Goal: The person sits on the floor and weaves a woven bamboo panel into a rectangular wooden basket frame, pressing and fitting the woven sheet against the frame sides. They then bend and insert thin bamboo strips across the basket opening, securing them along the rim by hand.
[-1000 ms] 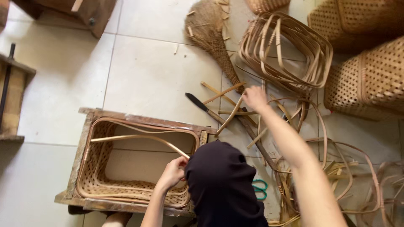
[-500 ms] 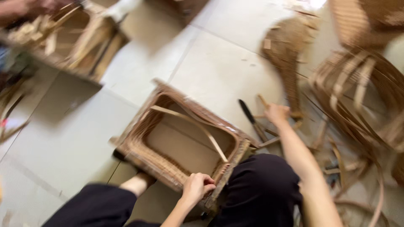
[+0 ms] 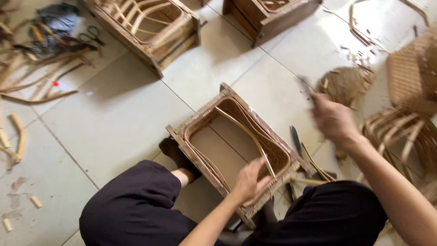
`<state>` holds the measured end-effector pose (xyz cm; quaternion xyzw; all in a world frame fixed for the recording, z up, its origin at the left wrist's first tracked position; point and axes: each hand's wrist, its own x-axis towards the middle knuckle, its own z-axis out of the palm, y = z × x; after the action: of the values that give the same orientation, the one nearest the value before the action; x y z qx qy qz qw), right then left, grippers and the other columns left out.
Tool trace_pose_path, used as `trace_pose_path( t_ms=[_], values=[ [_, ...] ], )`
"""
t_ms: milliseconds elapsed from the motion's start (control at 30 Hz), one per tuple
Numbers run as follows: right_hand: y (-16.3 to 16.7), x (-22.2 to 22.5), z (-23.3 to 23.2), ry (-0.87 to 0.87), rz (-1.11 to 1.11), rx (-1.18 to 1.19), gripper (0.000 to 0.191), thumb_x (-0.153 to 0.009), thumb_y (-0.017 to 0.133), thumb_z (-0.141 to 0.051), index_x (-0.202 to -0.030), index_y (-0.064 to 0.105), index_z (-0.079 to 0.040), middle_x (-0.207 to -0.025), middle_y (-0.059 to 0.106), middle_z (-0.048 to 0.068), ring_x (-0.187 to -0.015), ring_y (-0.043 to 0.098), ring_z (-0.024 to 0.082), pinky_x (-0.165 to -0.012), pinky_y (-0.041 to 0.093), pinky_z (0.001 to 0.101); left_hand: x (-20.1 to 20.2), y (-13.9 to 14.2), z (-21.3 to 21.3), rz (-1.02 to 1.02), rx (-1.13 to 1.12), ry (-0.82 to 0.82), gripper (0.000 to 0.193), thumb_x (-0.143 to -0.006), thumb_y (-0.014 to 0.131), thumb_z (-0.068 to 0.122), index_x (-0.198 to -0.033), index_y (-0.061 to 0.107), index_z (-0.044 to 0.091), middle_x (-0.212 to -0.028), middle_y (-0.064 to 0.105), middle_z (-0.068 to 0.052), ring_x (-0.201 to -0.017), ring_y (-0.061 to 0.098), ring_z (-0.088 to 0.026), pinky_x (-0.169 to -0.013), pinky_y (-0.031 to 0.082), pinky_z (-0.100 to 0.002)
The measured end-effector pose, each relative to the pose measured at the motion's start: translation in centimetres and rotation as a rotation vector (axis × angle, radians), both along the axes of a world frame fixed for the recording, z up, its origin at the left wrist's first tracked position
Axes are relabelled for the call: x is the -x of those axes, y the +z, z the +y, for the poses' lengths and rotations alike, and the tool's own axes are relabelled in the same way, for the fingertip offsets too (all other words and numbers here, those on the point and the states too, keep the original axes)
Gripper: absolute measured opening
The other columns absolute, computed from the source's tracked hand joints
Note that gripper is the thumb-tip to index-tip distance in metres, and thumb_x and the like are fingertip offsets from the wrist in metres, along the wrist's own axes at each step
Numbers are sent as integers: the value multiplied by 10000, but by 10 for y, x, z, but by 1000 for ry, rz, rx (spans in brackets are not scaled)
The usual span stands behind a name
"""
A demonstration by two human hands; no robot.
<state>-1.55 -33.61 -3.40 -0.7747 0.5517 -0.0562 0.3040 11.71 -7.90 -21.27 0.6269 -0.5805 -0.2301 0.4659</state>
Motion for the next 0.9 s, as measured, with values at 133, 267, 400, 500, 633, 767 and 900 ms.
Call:
trace_pose_path(
  t_ms=[133,267,400,500,633,767,900],
  values=[
    [9,-71,95,758,-253,219,697,-714,813,-153,-1322,500,-18,-1120,699,160,-939,704,302,-758,587,403,4,35,-1,141,313,37,746,-966,717,235,-1556,303,44,-1223,675,-201,-1091,691,-365,-917,563,-436],
    [-5,-125,142,770,-348,177,347,-929,666,-187,-1225,537,-60,-889,715,129,-727,714,278,-646,558,385,6,49,16,451,-8,95,198,-1099,581,214,-1173,674,56,-841,726,-146,-668,670,-293,-619,528,-394],
    [-11,-158,152,513,-611,184,243,-1067,582,-297,-1101,546,-59,-762,677,116,-638,652,303,-615,512,423,11,51,23,417,-45,81,198,-1063,565,183,-1138,652,22,-779,677,-204,-620,649,-330,-603,503,-417],
    [-21,-162,153,382,-585,218,267,-1079,548,-330,-1089,547,-64,-704,649,115,-610,647,297,-603,495,434,20,48,24,419,-35,79,192,-1048,558,153,-1158,623,10,-799,659,-235,-692,663,-391,-622,514,-436],
    [-36,-151,153,359,-523,381,293,-1102,517,-354,-1052,518,-66,-721,650,102,-638,653,300,-591,488,434,28,40,27,384,-98,94,182,-1023,562,118,-1157,619,9,-820,669,-243,-713,671,-426,-639,501,-476],
    [-39,-148,152,378,-481,400,279,-1113,479,-346,-1053,501,-74,-685,620,94,-579,632,279,-551,480,425,30,32,27,384,-46,100,157,-1031,570,107,-1132,627,2,-838,678,-239,-723,669,-419,-630,509,-471],
    [-38,-156,154,408,-465,379,278,-1113,474,-343,-1052,477,-71,-671,624,91,-557,636,274,-510,476,421,31,22,26,402,-117,108,148,-1024,570,114,-1102,622,0,-779,661,-226,-661,665,-396,-613,506,-476]
  ],
)
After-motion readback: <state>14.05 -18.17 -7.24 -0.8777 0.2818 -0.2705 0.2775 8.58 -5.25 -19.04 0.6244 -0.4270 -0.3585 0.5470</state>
